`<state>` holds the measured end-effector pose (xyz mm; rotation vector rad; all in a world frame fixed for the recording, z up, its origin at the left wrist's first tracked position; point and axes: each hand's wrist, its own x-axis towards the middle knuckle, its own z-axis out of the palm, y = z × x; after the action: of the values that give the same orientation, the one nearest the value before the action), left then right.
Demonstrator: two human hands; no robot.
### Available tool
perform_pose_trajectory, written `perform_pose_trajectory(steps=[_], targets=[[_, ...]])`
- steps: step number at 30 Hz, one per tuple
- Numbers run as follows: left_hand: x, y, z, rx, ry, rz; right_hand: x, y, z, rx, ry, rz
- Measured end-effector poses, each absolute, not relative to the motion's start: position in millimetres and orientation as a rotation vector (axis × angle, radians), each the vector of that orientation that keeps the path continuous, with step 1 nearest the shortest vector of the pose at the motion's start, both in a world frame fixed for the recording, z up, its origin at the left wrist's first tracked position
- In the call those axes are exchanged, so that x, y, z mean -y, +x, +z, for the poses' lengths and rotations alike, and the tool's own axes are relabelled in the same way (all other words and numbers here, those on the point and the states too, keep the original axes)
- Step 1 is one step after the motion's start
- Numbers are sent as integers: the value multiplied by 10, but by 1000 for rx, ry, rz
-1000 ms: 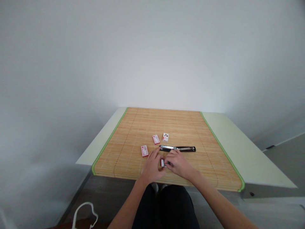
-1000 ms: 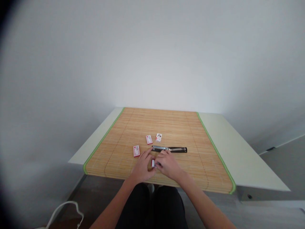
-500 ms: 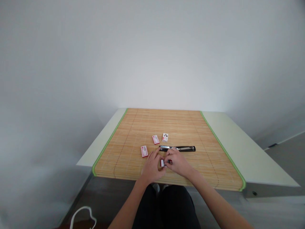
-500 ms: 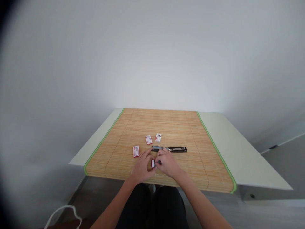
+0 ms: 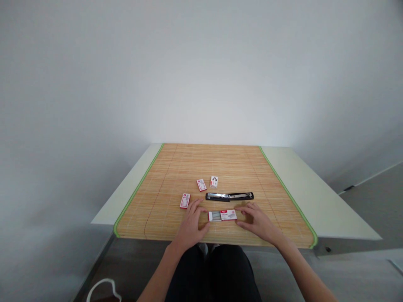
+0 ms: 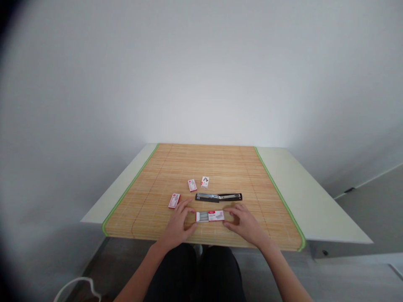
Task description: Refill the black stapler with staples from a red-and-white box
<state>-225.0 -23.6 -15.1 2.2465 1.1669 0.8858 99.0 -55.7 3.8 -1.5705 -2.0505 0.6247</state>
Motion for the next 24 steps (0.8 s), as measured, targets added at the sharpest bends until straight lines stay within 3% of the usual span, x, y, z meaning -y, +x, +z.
perform_pose_trajectory(steps=[24], targets=[[146, -2030, -252, -1180, 2131, 906, 535, 829, -74, 1930, -1526, 653]])
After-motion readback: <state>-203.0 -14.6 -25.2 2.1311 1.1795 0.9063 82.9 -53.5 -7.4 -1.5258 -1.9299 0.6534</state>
